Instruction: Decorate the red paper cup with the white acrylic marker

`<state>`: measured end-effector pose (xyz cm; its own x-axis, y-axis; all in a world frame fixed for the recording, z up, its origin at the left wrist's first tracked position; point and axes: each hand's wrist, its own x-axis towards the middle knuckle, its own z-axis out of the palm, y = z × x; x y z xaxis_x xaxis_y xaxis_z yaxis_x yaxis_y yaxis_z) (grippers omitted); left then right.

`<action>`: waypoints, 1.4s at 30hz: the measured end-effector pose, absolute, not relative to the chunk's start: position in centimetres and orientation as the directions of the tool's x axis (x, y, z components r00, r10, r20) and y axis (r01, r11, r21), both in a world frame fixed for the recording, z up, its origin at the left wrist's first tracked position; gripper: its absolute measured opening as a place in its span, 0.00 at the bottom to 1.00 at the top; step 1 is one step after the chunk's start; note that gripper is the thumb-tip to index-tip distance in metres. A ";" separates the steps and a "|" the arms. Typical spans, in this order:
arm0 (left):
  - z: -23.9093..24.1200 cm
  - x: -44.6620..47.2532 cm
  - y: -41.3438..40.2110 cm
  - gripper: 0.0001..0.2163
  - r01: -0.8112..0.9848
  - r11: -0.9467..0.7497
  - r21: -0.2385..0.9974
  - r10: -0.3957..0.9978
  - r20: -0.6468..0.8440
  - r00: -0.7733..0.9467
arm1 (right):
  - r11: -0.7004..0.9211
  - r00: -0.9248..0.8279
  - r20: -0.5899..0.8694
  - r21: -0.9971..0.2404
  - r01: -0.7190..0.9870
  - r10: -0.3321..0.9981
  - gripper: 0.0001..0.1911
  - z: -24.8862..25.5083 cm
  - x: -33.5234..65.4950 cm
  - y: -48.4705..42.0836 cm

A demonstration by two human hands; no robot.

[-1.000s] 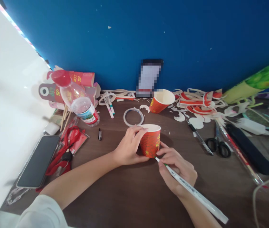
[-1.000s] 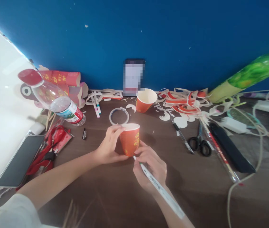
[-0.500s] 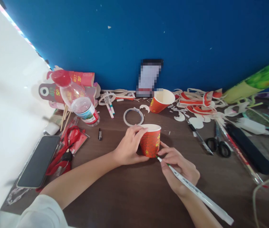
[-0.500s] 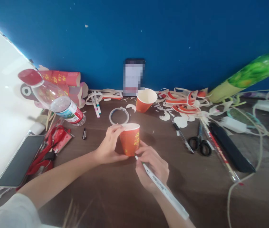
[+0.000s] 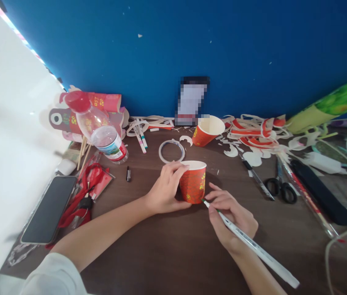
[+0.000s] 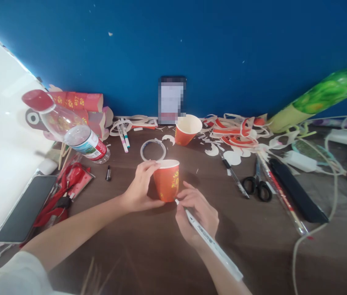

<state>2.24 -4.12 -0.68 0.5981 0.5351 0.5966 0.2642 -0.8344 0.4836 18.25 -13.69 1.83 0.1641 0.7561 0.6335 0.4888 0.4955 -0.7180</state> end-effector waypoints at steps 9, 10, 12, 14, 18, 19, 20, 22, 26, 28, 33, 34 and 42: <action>-0.5 2.2 -4.2 0.46 0.261 -0.833 0.489 0.536 0.591 0.603 | 0.478 0.175 0.629 -0.717 0.507 0.758 0.07 1.7 18.4 -13.7; -0.5 2.2 -4.2 0.46 0.263 -0.833 0.488 0.536 0.592 0.602 | 0.475 0.179 0.628 -0.718 0.508 0.758 0.07 1.7 18.4 -13.7; -0.6 2.2 -4.2 0.46 0.267 -0.831 0.487 0.539 0.590 0.601 | 0.473 0.179 0.626 -0.719 0.509 0.759 0.07 1.7 18.4 -13.7; -0.6 2.2 -4.2 0.46 0.267 -0.832 0.487 0.538 0.590 0.602 | 0.472 0.181 0.626 -0.719 0.510 0.758 0.06 1.7 18.4 -13.7; -0.7 2.2 -4.2 0.46 0.267 -0.835 0.481 0.534 0.594 0.601 | 0.452 0.200 0.617 -0.726 0.519 0.761 0.05 1.6 18.4 -13.7; -0.7 2.2 -4.2 0.46 0.268 -0.834 0.482 0.536 0.594 0.601 | 0.453 0.205 0.618 -0.728 0.515 0.759 0.05 1.6 18.5 -13.7; -0.7 2.2 -4.2 0.46 0.269 -0.833 0.483 0.537 0.591 0.602 | 0.457 0.209 0.621 -0.728 0.510 0.755 0.06 1.6 18.5 -13.8; -0.7 2.2 -4.2 0.46 0.266 -0.831 0.489 0.539 0.588 0.603 | 0.466 0.222 0.628 -0.730 0.500 0.746 0.06 1.5 18.5 -13.7; -0.7 2.2 -4.1 0.46 0.262 -0.824 0.502 0.545 0.577 0.608 | 0.461 0.239 0.629 -0.733 0.501 0.740 0.07 1.4 18.4 -13.6; -0.7 2.2 -4.1 0.46 0.258 -0.825 0.503 0.543 0.580 0.608 | 0.458 0.231 0.626 -0.731 0.505 0.745 0.06 1.4 18.3 -13.5; -0.6 2.1 -4.2 0.46 0.258 -0.824 0.504 0.543 0.574 0.613 | 0.454 0.236 0.627 -0.730 0.511 0.743 0.06 1.5 18.3 -13.5; -0.6 2.1 -4.2 0.46 0.260 -0.824 0.504 0.544 0.571 0.616 | 0.453 0.242 0.628 -0.730 0.512 0.739 0.06 1.5 18.3 -13.4; -0.7 2.1 -4.2 0.45 0.262 -0.823 0.504 0.545 0.568 0.617 | 0.450 0.257 0.623 -0.740 0.501 0.739 0.07 1.4 18.4 -13.4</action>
<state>2.11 -4.23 -0.70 0.6171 0.5447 0.5678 0.2622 -0.8228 0.5043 18.42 -13.35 1.41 0.2572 0.7386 0.6232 0.5011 0.4495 -0.7395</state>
